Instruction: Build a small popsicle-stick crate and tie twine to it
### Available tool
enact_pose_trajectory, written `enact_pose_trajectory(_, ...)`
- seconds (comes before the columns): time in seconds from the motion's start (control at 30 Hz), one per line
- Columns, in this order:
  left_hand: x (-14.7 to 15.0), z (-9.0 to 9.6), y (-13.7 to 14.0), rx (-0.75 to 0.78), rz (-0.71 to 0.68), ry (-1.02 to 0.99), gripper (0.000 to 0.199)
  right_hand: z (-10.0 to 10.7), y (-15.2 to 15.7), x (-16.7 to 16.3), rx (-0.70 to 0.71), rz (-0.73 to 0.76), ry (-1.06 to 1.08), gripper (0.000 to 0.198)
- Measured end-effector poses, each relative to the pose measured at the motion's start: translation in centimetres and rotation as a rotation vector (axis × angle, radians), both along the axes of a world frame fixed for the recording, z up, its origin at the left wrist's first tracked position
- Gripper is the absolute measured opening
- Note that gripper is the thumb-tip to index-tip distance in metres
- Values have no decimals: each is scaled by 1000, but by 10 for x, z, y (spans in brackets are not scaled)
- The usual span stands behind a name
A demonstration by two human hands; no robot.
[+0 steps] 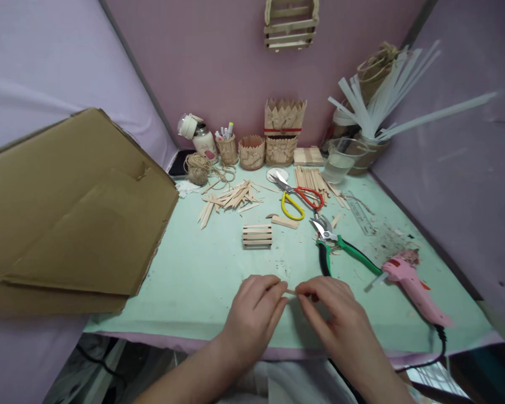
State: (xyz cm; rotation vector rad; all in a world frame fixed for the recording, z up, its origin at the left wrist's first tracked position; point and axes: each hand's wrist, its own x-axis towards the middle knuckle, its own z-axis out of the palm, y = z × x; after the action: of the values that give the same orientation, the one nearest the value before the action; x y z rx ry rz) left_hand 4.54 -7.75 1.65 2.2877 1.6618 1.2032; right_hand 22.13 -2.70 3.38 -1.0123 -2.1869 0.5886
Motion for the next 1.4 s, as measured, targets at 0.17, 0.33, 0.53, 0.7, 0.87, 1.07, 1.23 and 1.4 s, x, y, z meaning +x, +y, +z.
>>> enact_pose_trajectory(0.17, 1, -10, 2, 0, -24, 10, 22, -1, -4, -9, -41, -15, 13, 10)
enact_pose_trajectory(0.33, 0, -14, 4, 13, -48, 14, 22, -4, -5, -8, -59, -22, 31, 8)
enact_pose_trajectory(0.53, -7, -7, 8, -10, -82, -312, 17, 2, 3, 29, 1, -161, 1, 25)
enact_pose_trajectory(0.7, -14, -16, 7, -199, 55, -833, 2, -9, 26, 97, 142, -611, -193, 37)
enact_pose_trajectory(0.87, -20, -29, 10, -445, 55, -1231, 5, -40, 40, 134, 162, -656, -467, 54)
enact_pose_trajectory(1.07, -21, -21, 12, -535, 53, -1435, 15, -51, 52, 136, 69, -779, -645, 65)
enact_pose_trajectory(1.23, -21, -17, 14, -585, 106, -1599, 22, -40, 61, 136, -173, -767, -715, 46)
enact_pose_trajectory(1.4, -20, -18, 16, -639, 119, -1681, 25, -23, 52, 130, -180, -780, -569, 47)
